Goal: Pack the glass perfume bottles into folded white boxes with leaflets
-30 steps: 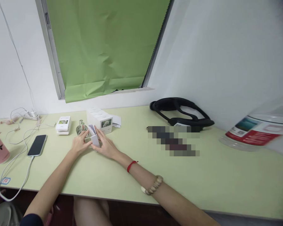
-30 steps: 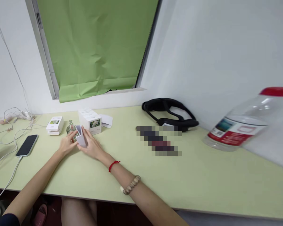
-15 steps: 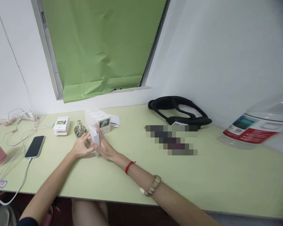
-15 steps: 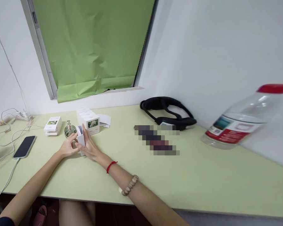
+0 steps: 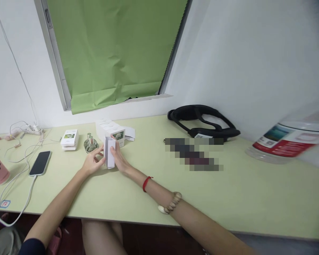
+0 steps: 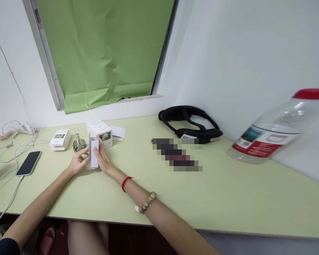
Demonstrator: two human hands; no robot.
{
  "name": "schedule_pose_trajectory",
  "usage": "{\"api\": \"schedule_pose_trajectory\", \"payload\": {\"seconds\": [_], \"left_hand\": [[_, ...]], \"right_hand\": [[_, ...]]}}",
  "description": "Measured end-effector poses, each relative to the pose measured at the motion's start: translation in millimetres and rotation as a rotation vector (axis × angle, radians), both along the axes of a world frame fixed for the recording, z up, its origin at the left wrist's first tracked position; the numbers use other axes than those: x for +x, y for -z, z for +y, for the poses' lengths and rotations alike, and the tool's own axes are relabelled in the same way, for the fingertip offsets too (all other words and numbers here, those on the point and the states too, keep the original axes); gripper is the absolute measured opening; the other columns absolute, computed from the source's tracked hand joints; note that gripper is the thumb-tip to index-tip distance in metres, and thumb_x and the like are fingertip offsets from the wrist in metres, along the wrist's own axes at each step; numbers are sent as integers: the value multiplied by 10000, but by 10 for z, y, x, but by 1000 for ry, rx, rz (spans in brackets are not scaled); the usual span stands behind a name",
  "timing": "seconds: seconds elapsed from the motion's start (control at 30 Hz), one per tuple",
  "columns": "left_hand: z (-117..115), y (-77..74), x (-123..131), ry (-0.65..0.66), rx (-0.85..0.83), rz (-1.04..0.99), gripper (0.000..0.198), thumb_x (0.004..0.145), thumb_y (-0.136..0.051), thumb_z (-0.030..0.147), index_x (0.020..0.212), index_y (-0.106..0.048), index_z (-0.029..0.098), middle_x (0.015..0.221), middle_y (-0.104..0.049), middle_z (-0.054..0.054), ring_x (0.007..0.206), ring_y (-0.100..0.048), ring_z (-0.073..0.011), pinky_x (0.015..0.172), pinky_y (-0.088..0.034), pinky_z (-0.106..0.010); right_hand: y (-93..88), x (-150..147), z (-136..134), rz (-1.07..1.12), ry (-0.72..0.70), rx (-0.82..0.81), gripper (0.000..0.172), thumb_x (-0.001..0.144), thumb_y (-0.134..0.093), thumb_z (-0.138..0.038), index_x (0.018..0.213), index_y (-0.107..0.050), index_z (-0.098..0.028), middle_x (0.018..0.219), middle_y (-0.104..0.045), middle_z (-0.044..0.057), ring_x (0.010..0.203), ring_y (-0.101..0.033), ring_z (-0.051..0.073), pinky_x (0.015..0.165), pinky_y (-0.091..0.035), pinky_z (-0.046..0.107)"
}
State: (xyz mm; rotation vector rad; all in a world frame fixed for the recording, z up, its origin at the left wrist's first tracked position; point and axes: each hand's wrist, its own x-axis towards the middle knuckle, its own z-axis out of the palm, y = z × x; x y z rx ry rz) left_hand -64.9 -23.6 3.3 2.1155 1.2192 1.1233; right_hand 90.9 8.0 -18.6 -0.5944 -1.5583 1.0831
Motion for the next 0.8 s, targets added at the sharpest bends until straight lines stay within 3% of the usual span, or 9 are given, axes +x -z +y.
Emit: {"api": "schedule_pose_trajectory", "payload": {"seconds": [0.2, 0.47, 0.6, 0.7, 0.8], "left_hand": [[-19, -18, 5, 34, -15, -47, 615, 849, -550, 462, 1386, -502, 164, 1240, -619, -131, 883, -641, -180, 619, -521, -233], [-46, -35, 11, 33, -21, 0, 638, 860, -538, 491, 1408, -474, 171, 1252, -605, -131, 914, -646, -194, 655, -539, -263], [-49, -33, 21, 26, -24, 1, 640, 862, -544, 477, 1421, -456, 178, 1276, -593, -130, 902, -647, -189, 657, -543, -264], [-52, -24, 25, 22, -15, -1, 641, 860, -544, 478, 1415, -463, 167, 1277, -587, -136, 896, -642, -189, 661, -549, -272], [-64, -19, 31, 2, -10, 22, 636, 850, -549, 480, 1397, -484, 162, 1219, -606, -131, 891, -632, -194, 658, -557, -282]], "right_hand": [[-18, -33, 3, 74, 33, -29, 819, 873, -389, -726, 1523, -163, -283, 1551, -261, 71, 1444, -232, 238, 1182, -247, 486], [-105, 10, -54, -49, 52, 16, 909, 849, -330, -792, 1526, -76, -242, 1448, -391, 138, 1378, -347, 260, 1071, -418, 442], [-116, 27, -61, -64, 30, 27, 906, 845, -324, -799, 1520, -77, -248, 1428, -397, 146, 1267, -472, 265, 1060, -421, 447], [-128, 34, -74, -32, 27, 30, 900, 840, -358, -791, 1514, -111, -248, 1447, -369, 148, 1242, -486, 275, 1064, -412, 462], [-142, 42, -99, -21, 23, 28, 902, 831, -427, -763, 1506, -134, -242, 1395, -432, 145, 1246, -479, 279, 1049, -427, 458]]}}
